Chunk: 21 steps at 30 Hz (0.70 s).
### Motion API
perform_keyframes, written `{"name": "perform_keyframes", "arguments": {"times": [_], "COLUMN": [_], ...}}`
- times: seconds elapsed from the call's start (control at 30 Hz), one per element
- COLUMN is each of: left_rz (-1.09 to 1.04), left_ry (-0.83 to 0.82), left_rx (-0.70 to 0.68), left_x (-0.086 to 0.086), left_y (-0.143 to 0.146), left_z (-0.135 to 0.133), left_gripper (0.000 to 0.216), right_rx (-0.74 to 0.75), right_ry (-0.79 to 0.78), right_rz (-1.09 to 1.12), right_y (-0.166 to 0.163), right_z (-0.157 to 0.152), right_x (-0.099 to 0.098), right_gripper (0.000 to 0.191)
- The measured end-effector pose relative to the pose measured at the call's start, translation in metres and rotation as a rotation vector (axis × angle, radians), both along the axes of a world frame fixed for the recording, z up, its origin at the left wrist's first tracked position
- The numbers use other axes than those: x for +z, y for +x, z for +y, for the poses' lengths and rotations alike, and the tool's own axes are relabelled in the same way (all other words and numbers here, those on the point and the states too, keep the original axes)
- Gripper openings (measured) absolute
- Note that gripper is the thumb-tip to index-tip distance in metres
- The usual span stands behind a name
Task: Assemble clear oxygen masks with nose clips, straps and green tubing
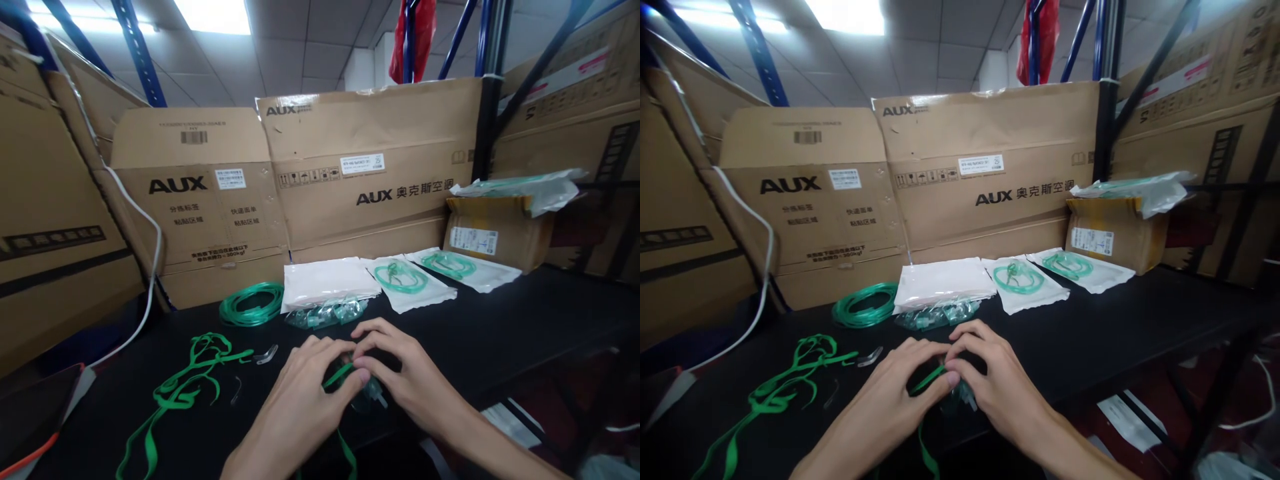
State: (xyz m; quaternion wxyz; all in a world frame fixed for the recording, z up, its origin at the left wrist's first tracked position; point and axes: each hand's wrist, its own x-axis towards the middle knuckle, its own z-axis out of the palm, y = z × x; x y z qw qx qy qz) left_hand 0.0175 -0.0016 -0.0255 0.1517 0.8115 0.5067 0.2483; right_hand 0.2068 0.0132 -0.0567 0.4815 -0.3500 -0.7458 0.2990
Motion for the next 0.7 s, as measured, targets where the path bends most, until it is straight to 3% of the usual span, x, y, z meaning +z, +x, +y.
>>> {"name": "perform_keyframes", "arguments": {"times": [0.37,0.7], "left_rz": [-0.007,-0.066], "left_ry": [0.102,0.080], "left_rx": [0.064,0.088], "left_x": [0.000,0.002], "left_y": [-0.008,-0.017], "left_z": [-0.004,-0.004], "left_gripper": [0.022,0.021], "right_rx": [-0.079,-0.123], "right_ry": [0.047,0.041], "right_rz": [0.046,0.115], "right_y": [0.015,0.037], "right_z": [0.003,0.005], "right_x": [0.016,0.029], "right_gripper": [0.015,0.015]}}
